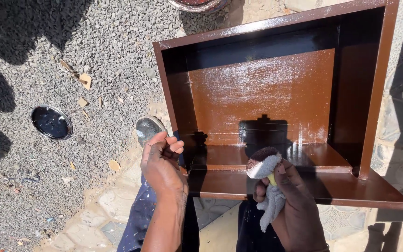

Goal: Applying a brown finish or stain to the interior and exterior of a wooden drawer using a sponge.

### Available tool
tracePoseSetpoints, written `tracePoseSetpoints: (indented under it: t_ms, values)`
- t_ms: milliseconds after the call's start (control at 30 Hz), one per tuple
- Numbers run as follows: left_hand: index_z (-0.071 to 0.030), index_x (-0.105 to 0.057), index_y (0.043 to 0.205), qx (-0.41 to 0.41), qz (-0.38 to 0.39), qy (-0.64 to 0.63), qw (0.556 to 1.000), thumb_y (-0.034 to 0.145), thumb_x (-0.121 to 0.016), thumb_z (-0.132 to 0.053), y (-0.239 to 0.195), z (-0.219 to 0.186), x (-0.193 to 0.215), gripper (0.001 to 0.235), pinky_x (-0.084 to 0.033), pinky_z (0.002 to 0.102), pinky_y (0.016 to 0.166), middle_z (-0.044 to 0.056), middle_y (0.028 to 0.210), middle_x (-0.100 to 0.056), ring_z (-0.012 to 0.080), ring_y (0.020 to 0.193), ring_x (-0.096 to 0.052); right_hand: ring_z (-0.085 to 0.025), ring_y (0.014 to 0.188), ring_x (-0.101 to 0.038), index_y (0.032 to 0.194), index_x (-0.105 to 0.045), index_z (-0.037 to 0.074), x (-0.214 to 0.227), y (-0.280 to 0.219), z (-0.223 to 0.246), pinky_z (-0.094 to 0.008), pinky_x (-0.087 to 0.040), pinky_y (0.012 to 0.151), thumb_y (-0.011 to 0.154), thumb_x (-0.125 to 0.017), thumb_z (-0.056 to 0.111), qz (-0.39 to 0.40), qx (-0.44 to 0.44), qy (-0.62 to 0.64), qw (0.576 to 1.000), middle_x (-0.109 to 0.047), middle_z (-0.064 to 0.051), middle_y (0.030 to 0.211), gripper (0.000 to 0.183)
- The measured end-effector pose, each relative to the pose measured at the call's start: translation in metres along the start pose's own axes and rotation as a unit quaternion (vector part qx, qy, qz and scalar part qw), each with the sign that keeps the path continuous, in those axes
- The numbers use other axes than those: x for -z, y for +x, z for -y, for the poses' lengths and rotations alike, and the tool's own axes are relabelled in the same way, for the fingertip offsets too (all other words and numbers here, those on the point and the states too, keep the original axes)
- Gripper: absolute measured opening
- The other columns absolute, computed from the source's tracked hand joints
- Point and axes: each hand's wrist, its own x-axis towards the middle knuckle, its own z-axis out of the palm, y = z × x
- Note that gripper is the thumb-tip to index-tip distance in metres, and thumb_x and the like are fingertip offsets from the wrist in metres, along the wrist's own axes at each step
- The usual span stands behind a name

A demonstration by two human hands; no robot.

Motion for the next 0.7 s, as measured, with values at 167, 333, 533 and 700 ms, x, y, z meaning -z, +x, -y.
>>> tracePoseSetpoints:
  t_ms: [167,333,533,700]
  values:
    - [0.003,-0.070,0.096,0.079,0.092,0.066,0.990,0.092,-0.051,0.001,-0.025,0.021,-0.008,0.020,-0.051,0.029,0.065,0.018,0.073,-0.067,0.0251,0.059,-0.064,-0.029,0.064,-0.052,0.116,-0.058,0.007,-0.001,0.006,-0.009,-0.040,-0.040,0.057,0.102,-0.058,0.027,0.013,0.037,0.009,0.999,-0.053,-0.015,0.079,0.024]
    - [0.001,-0.073,0.091,0.086,0.145,0.128,0.977,0.085,-0.050,0.002,-0.029,0.018,-0.008,0.023,-0.054,0.033,0.081,0.016,0.071,-0.069,0.0255,0.059,-0.065,-0.032,0.083,-0.062,0.130,-0.059,-0.003,-0.021,0.002,-0.011,-0.043,-0.051,0.071,0.095,-0.060,0.023,0.021,0.064,-0.012,0.998,-0.067,-0.028,0.101,0.044]
    - [0.001,-0.073,0.094,0.107,0.145,0.137,0.974,0.084,-0.054,0.003,-0.016,-0.002,-0.011,0.022,-0.052,0.032,0.078,0.016,0.076,-0.071,0.0257,0.061,-0.065,-0.040,0.086,-0.072,0.119,-0.059,-0.002,-0.037,0.007,-0.022,-0.049,-0.058,0.075,0.095,-0.059,0.014,0.060,0.070,-0.008,0.996,-0.072,-0.030,0.100,0.029]
    - [0.004,-0.073,0.106,0.220,0.151,0.175,0.948,0.095,-0.056,-0.006,-0.014,-0.027,-0.026,0.022,-0.051,0.032,0.071,0.024,0.093,-0.074,0.0282,0.074,-0.068,-0.039,0.079,-0.070,0.117,-0.057,0.004,-0.042,0.013,-0.028,-0.052,-0.057,0.073,0.094,-0.056,0.018,0.037,0.051,-0.015,0.998,-0.068,-0.025,0.085,0.027]
